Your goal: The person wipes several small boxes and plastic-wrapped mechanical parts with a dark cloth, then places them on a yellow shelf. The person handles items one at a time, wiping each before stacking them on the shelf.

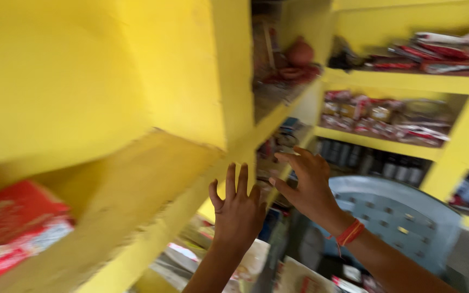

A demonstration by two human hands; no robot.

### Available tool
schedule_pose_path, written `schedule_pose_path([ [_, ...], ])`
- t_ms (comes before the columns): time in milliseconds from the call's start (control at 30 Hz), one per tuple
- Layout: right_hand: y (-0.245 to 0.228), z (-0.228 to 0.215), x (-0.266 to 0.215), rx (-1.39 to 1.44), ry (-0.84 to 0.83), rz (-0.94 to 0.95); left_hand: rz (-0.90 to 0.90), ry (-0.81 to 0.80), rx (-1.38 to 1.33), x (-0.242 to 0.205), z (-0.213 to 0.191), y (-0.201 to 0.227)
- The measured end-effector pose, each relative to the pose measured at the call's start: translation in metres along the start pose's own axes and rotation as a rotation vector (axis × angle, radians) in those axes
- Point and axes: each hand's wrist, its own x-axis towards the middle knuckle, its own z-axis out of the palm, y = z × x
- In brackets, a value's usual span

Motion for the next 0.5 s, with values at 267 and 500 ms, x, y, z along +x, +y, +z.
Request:
schedule_pose_path([
  [267,0.139,0.038,-0.161,-0.001,-0.241,0.458,-0.12,-0.444,-0.347,-0.079,0.186,0.074],
  [500,0.249,0.149,-0.359,0.234,-0.752,1.005,-0.728,-0.974,-0.198,-0.177,0.343,0.124],
])
